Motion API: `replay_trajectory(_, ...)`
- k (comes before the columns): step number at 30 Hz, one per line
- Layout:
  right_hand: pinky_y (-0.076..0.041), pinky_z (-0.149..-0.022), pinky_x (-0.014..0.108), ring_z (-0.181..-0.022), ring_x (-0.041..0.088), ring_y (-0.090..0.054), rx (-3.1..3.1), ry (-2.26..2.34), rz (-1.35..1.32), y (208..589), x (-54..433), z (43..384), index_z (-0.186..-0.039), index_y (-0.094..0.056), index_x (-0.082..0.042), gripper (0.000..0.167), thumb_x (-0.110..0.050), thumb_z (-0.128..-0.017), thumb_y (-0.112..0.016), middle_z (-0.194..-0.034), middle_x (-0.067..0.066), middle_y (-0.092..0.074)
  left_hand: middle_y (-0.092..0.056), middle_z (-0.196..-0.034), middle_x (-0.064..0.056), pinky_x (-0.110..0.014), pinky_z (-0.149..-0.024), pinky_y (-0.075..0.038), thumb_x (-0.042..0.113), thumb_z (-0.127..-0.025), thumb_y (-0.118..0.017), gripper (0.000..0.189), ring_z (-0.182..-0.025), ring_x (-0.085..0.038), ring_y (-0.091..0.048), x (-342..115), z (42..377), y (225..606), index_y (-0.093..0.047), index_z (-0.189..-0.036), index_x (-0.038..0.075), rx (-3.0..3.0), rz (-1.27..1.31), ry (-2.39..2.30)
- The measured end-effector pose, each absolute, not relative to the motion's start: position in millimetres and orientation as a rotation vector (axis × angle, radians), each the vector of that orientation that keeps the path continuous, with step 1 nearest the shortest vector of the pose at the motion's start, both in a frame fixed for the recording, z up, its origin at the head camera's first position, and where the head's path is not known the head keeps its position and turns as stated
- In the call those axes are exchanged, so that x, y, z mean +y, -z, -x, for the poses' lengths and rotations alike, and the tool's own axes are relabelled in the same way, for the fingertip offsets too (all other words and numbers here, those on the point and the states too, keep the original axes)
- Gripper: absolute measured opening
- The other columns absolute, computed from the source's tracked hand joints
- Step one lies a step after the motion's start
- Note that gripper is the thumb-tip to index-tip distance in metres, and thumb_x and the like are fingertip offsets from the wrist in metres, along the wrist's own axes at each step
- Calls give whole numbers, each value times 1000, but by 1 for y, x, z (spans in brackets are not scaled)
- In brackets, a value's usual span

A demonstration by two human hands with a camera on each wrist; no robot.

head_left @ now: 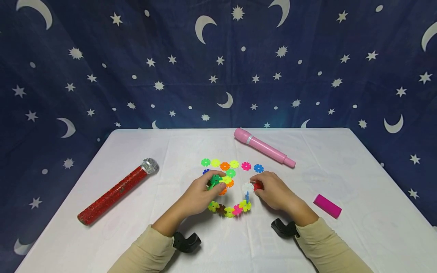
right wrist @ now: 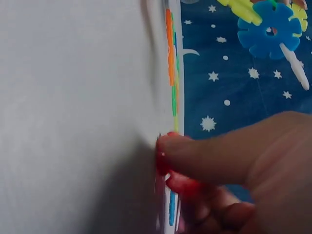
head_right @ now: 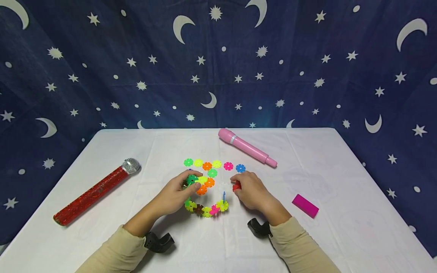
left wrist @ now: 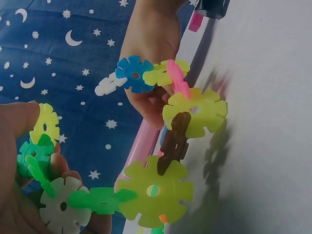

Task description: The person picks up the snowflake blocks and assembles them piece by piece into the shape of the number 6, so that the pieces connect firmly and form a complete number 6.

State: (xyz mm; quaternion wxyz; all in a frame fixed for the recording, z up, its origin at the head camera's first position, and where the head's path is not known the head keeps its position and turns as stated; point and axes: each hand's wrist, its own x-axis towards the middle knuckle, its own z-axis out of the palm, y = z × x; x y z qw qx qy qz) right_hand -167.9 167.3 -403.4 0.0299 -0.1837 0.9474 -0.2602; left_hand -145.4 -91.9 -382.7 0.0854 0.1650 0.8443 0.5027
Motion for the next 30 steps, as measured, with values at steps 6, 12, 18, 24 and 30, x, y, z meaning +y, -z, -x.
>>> replay_trajectory(6,-49,-67,29,-73,15,-56,2984,1217,436,395,170,169,-101,-72,-4,16,-6,-86,-78,-81,-2,-64,-63,-105,-1,-39,-77,-49,31,-100,-62,35,-89,-21,-55,-92,144,382,-59,-132,16,2521,-515,-1495)
replay_trajectory(12,-54,-70,20,-73,12,-69,2862,1804,616,379,165,159,-93,-72,1,13,5,-82,-79,-84,7,-73,-60,-94,0,-38,-73,-48,29,-100,-63,35,-84,-21,-54,-91,144,381,-59,-132,15,2508,-541,-1500)
replay_trajectory(18,-55,-74,29,-84,13,-67,2746,1665,856,368,156,146,-97,-73,-4,11,0,-87,-75,-89,4,-72,-62,-92,1,-37,-72,-49,30,-100,-63,36,-83,-20,-54,-90,142,378,-59,-132,15,2494,-550,-1500)
replay_trajectory(24,-55,-75,35,-87,17,-66,2690,1610,822,367,153,143,-98,-72,-6,11,-2,-89,-74,-91,3,-73,-64,-103,0,-38,-79,-51,32,-100,-62,40,-92,-20,-56,-89,140,377,-58,-134,12,2490,-565,-1483)
replay_trajectory(30,-56,-82,34,-87,15,-66,2660,1643,842,370,149,142,-98,-72,-5,8,-4,-90,-74,-90,4,-72,-61,-111,-2,-38,-85,-51,30,-100,-62,38,-99,-20,-54,-88,138,375,-58,-133,11,2506,-610,-1459)
